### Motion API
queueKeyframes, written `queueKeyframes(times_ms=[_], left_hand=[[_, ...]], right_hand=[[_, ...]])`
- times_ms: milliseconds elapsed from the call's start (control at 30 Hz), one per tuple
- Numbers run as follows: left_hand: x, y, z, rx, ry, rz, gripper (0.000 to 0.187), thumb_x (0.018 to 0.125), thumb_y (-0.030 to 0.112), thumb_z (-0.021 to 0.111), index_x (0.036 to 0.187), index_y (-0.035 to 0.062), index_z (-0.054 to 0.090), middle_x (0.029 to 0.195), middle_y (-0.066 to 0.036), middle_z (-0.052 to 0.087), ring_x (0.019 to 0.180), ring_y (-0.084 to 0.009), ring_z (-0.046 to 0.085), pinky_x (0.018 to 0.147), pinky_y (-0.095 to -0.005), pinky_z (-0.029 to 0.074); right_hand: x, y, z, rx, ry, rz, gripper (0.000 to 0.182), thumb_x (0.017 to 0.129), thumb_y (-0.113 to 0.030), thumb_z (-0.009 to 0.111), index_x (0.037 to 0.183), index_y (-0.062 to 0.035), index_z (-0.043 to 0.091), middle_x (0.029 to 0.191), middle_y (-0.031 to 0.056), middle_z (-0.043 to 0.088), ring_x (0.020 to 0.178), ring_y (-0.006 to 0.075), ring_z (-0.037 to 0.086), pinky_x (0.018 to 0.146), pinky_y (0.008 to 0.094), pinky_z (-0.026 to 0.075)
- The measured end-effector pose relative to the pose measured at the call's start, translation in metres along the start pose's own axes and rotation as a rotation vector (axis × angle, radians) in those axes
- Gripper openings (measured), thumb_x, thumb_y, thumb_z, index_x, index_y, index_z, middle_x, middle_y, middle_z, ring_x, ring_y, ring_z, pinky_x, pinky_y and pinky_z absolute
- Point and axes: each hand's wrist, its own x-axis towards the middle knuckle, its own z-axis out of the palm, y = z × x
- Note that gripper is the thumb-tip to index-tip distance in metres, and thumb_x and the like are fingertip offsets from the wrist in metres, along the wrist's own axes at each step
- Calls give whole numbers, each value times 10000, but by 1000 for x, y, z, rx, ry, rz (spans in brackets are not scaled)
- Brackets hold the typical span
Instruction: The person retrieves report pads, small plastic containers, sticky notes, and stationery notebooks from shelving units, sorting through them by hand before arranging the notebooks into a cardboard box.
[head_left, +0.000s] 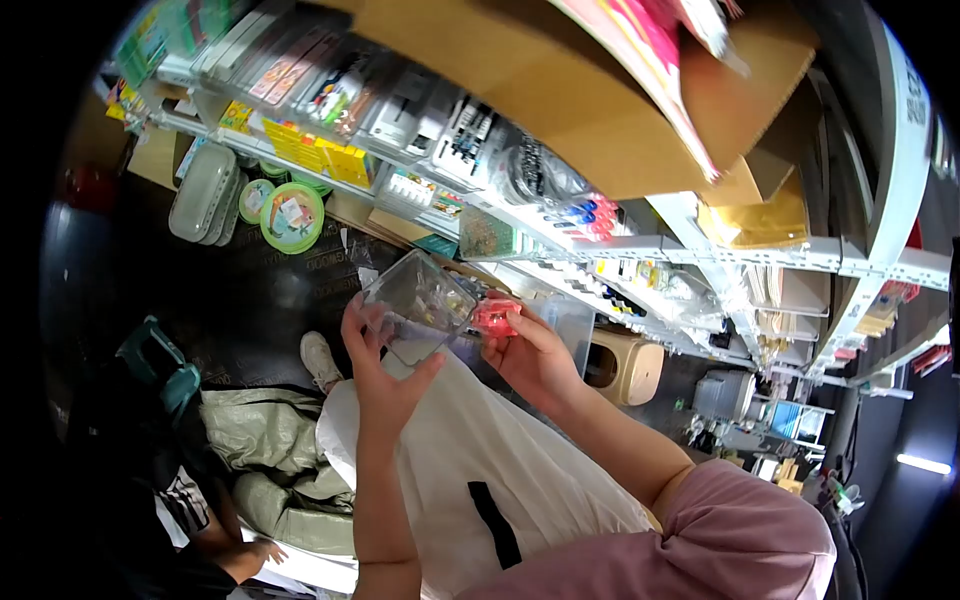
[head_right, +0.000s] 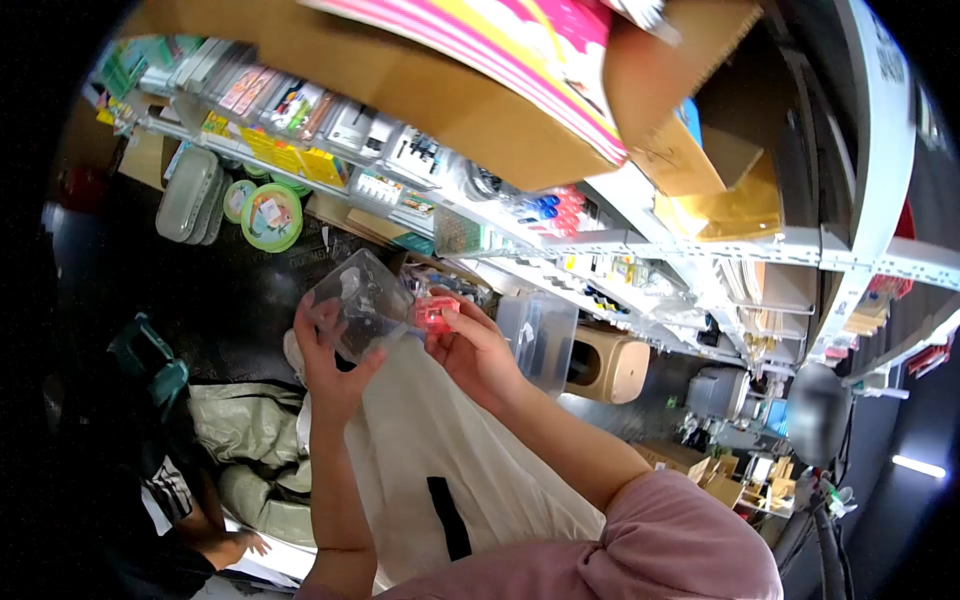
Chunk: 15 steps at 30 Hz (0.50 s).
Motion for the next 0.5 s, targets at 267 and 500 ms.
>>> queueKeyframes(times_ms=[267,500], left_hand=[[3,16,42,112,-111,8,980,606,61,790,1392,30,206,1316,-188,362,1239,-296,390,1016,-407,329],[-1,5,63,165,-193,26,999,616,45,802,1399,18,183,1334,-228,352,1244,-285,386,1018,-385,335]], right_hand=[[-12,-38,-38,-134,105,-287,298,856,-107,622,1133,-80,514,1071,59,593,870,136,574,784,296,466],[28,-77,-77,-831,173,-595,687,775,-7,688,1339,-60,300,1020,103,600,863,173,627,758,302,525]])
